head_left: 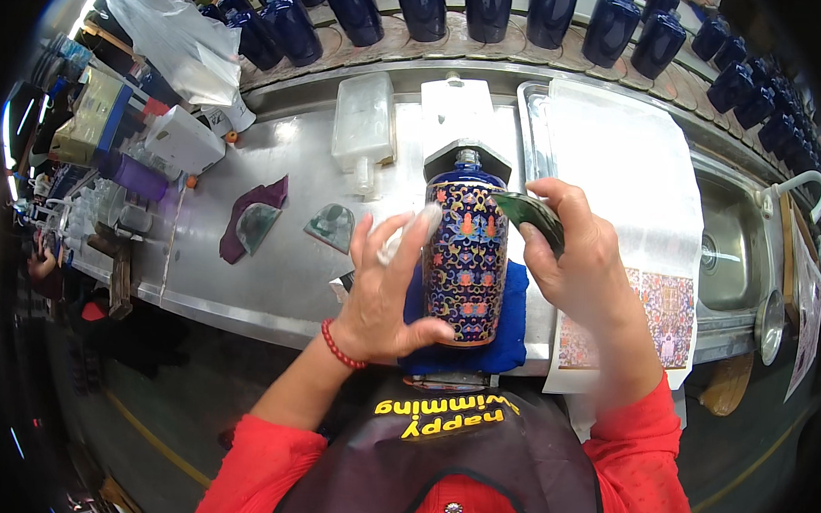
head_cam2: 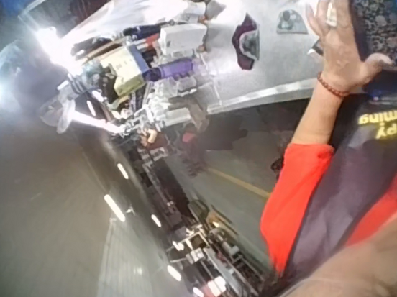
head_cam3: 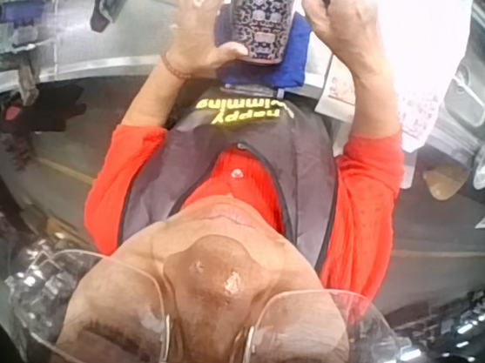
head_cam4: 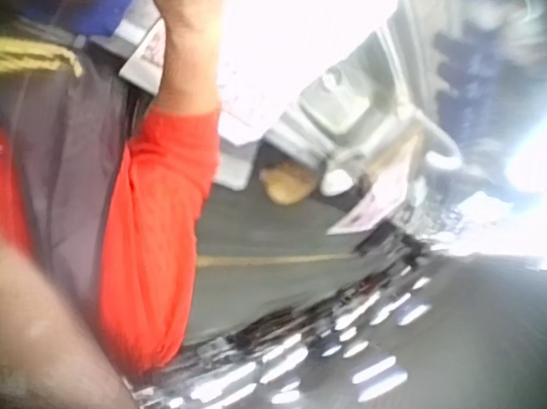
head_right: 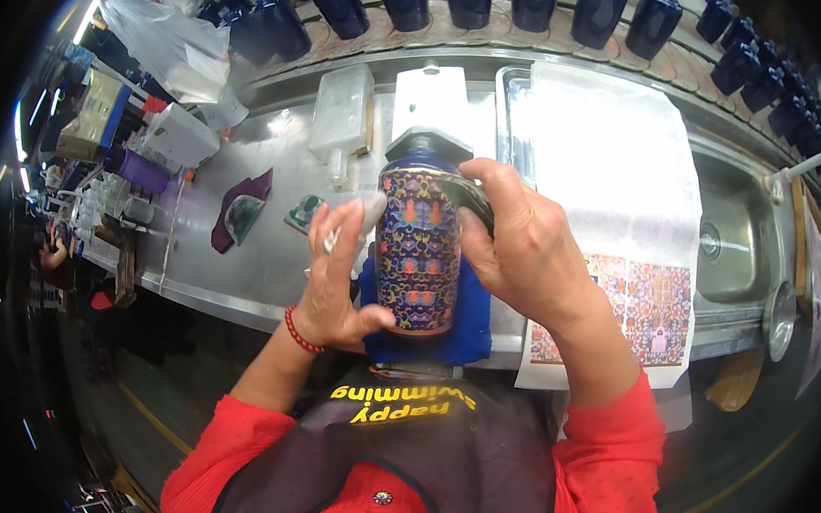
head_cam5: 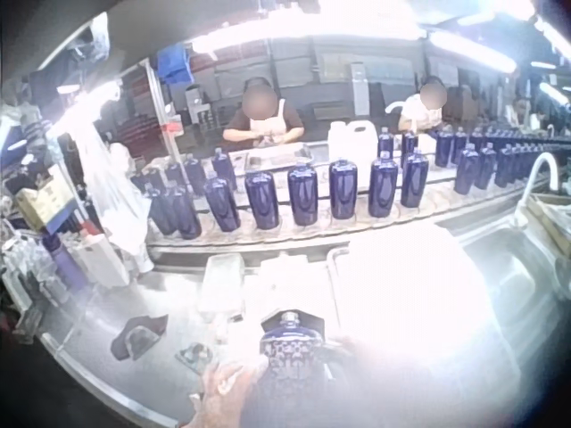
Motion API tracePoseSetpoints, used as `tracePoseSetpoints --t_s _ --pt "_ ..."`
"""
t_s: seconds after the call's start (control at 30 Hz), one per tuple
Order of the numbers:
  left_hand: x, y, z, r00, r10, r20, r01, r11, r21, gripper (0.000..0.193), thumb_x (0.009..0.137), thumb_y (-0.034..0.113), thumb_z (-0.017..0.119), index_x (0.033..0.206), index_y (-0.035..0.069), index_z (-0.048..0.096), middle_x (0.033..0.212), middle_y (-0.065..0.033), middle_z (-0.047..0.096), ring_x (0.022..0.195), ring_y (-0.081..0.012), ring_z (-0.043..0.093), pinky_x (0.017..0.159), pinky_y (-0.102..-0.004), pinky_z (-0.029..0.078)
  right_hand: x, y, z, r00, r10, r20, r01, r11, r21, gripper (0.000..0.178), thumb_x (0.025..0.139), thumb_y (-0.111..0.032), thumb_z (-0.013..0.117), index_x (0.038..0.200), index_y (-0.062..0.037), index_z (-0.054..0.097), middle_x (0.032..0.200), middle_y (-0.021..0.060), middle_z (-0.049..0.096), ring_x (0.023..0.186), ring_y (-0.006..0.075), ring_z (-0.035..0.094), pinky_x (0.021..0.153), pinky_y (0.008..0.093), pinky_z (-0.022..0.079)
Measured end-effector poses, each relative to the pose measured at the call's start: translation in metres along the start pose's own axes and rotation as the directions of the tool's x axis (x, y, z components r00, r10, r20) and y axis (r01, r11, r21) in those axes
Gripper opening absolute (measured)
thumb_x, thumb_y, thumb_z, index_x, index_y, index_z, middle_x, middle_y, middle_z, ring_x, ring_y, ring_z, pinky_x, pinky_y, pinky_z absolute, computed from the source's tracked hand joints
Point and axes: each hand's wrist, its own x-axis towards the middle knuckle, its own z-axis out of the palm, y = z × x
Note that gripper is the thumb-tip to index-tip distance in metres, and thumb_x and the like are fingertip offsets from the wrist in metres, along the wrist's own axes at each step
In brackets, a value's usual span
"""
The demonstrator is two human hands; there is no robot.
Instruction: The person applies decorative stickers to a cylindrical container, smoothing each sticker with a green tool and rotating the container to cover multiple sides. The person then places the finished container on a nearby surface and picks up a second container to begin the same process.
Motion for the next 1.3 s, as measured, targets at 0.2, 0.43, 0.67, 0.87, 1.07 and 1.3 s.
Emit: tracePoseSetpoints --t_s 0.2,0.43,0.67,0.87,1.07,1.3 --pt "-0.044 0.022 0.027 0.98 -0.192 -0.055 0.193 0.981 0.015 0.114 0.078 0.058 0.08 0.159 -0.003 0.028 0.15 -0.0233 0.048 0.138 -0.0388 0.042 0.12 -0.0631 0.01 0.026 -0.011 0.005 0.89 -0.398 0.223 0.455 0.803 -0.386 0.019 0.081 -0.014 0.073 0.097 -0.0113 0.063 0.078 0.0048 0.052 0.072 0.0241 0.059 0.071 0.0345 0.046" --pt "-0.034 0.031 0.016 0.984 -0.115 -0.137 0.141 0.971 0.194 0.112 0.072 0.056 0.085 0.156 0.0 0.038 0.139 -0.018 0.055 0.134 -0.0351 0.046 0.117 -0.0662 0.011 0.069 -0.034 -0.003 0.902 0.099 0.42 -0.154 0.983 0.098 0.019 0.096 -0.013 0.066 0.11 -0.0003 0.068 0.096 0.0133 0.073 0.08 0.0325 0.072 0.07 0.0408 0.059" --pt "-0.035 0.033 0.029 0.965 -0.239 -0.11 0.25 0.964 0.092 0.124 0.067 0.064 0.088 0.156 -0.004 0.035 0.138 -0.0164 0.06 0.139 -0.0376 0.044 0.119 -0.0659 0.009 0.036 -0.051 -0.002 0.731 -0.38 0.567 0.358 0.921 0.155 0.021 0.083 -0.011 0.073 0.104 -0.0113 0.069 0.085 0.0049 0.059 0.079 0.0224 0.063 0.077 0.0417 0.048" --pt "-0.032 0.028 0.023 0.961 -0.275 -0.029 0.276 0.96 0.053 0.118 0.069 0.068 0.083 0.153 -0.003 0.039 0.143 -0.0188 0.054 0.138 -0.0369 0.042 0.117 -0.0694 0.01 0.053 -0.034 0.006 0.834 -0.489 0.256 0.552 0.758 -0.348 0.018 0.079 -0.011 0.076 0.097 -0.0112 0.071 0.078 0.0038 0.055 0.071 0.0212 0.06 0.073 0.0412 0.048" --pt "-0.03 0.03 0.021 0.974 -0.211 -0.079 0.221 0.964 0.15 0.125 0.059 0.069 0.089 0.153 -0.001 0.045 0.137 -0.0159 0.062 0.14 -0.0368 0.043 0.121 -0.0636 0.008 0.029 -0.022 0.006 0.979 0.118 0.163 -0.157 0.956 0.249 0.019 0.083 -0.008 0.075 0.102 -0.0072 0.072 0.083 0.0082 0.065 0.076 0.0276 0.065 0.064 0.0373 0.049" --pt "-0.032 0.023 0.03 0.971 -0.228 -0.079 0.233 0.97 0.063 0.123 0.065 0.067 0.086 0.155 -0.003 0.039 0.114 -0.0115 0.071 0.139 -0.0361 0.042 0.118 -0.0668 0.008 -0.032 -0.035 0.001 0.732 -0.435 0.525 0.233 0.883 0.407 0.029 0.075 -0.008 0.083 0.102 -0.0107 0.077 0.09 0.0002 0.062 0.09 0.0212 0.061 0.075 0.0382 0.049"
